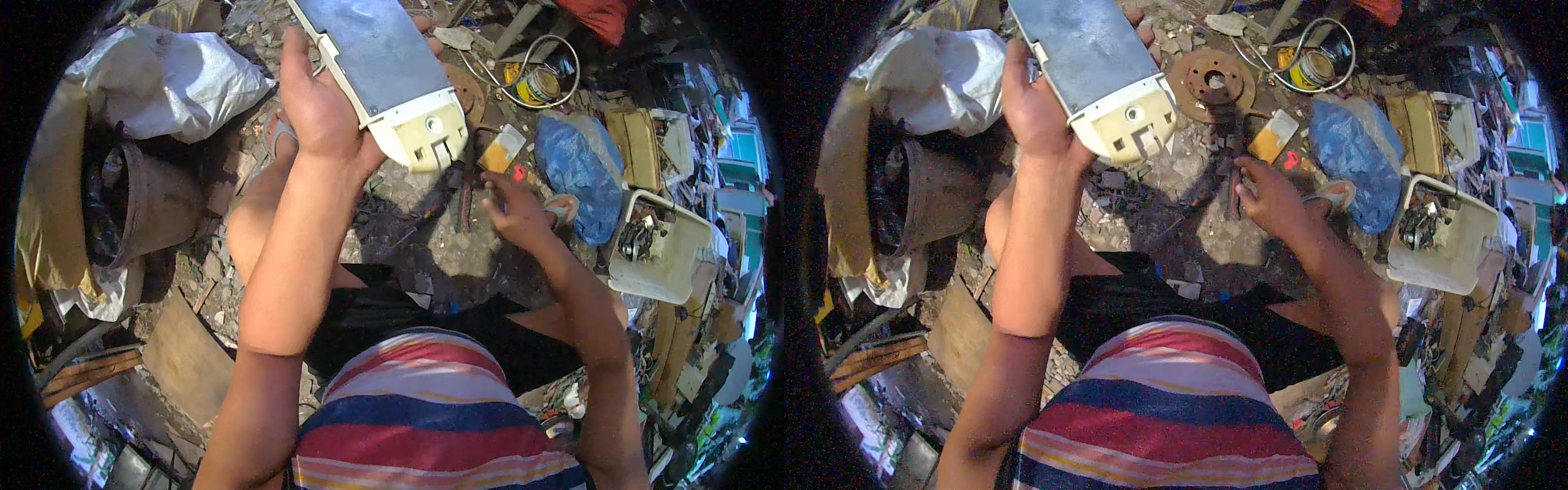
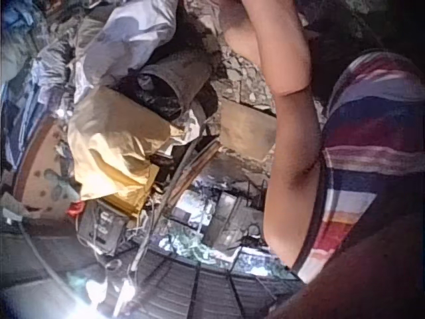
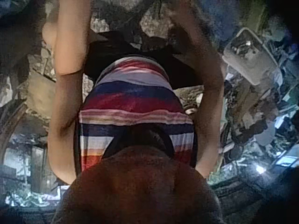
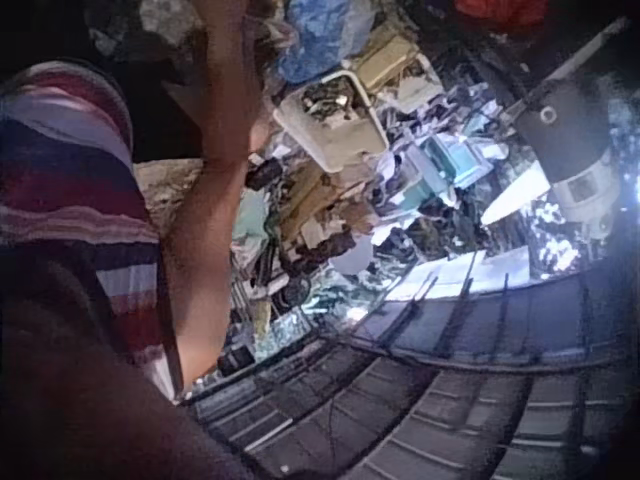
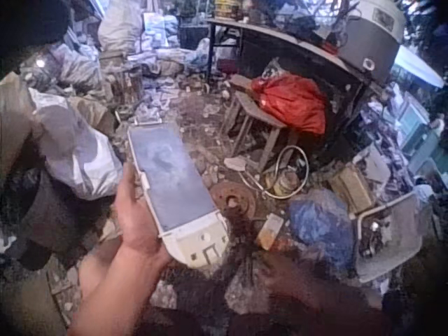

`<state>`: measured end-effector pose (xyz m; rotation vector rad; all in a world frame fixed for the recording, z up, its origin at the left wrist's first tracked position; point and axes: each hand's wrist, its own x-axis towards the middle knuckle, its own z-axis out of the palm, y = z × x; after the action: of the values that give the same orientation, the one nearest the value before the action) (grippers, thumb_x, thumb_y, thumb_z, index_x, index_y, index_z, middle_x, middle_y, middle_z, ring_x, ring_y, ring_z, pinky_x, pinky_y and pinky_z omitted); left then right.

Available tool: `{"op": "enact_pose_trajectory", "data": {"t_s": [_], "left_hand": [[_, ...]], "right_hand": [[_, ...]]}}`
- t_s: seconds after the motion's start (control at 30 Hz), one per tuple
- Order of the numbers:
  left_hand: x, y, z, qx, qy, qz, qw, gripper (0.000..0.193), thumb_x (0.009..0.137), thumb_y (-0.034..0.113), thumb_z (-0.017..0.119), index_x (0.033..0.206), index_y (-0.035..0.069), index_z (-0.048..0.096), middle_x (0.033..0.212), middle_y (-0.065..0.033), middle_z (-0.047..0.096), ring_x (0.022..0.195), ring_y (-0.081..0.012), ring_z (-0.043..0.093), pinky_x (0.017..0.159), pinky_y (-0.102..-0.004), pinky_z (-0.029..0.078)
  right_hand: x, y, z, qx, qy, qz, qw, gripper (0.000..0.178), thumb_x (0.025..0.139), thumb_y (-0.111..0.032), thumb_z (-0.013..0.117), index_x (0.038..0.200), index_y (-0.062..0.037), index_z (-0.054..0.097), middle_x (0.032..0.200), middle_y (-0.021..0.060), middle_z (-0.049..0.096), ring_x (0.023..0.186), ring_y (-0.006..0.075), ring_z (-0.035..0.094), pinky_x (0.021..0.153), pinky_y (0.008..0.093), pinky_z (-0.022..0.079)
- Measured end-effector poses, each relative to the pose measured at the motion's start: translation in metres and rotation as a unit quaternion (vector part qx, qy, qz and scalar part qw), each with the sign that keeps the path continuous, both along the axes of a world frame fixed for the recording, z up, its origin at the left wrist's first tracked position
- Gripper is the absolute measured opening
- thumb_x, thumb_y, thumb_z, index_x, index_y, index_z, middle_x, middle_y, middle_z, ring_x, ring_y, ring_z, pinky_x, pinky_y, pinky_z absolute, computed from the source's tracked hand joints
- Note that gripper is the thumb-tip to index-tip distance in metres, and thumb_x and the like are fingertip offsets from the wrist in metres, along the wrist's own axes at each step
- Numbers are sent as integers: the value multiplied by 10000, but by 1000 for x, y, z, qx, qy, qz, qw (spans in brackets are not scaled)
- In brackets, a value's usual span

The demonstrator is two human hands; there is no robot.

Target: The person disassembles an electronic device by removing a white plastic casing, prying at components with a screwdriver, and using a metal disc to help separate internal parts.

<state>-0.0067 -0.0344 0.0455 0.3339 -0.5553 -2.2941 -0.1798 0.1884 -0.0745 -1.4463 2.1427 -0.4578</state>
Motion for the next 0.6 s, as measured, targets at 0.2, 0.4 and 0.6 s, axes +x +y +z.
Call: {"op": "enact_pose_trajectory", "data": {"t_s": [0.2, 0.4, 0.6], "left_hand": [[23, -15, 4, -31, 17, 16, 999, 794, 914, 613, 200, 1377, -19, 332, 1327, -251, 457, 1176, -414, 496, 1018, -504, 377], [51, -35, -13, 20, 75, 12, 997, 842, 878, 682, 228, 1444, 58, 251, 1450, -194, 322, 1203, -385, 479, 999, -532, 386], [31, -47, -16, 26, 49, -28, 998, 851, 863, 703, 255, 1435, 73, 282, 1400, -190, 397, 1119, -364, 540, 941, -521, 438]], "right_hand": [[29, -15, -169, 162, 122, 207, 957, 370, 819, -203, 543, 1151, -41, 556, 1042, 199, 583, 958, 359, 581, 861, 431, 470], [76, -39, -240, 131, 181, 350, 910, 348, 867, -180, 451, 1173, -73, 579, 1226, 133, 529, 1248, 290, 392, 1030, 498, 286], [76, -70, -312, 180, 261, 380, 869, 373, 921, -203, 389, 1263, -197, 538, 1387, 106, 413, 1257, 284, 391, 1011, 459, 309]]}}
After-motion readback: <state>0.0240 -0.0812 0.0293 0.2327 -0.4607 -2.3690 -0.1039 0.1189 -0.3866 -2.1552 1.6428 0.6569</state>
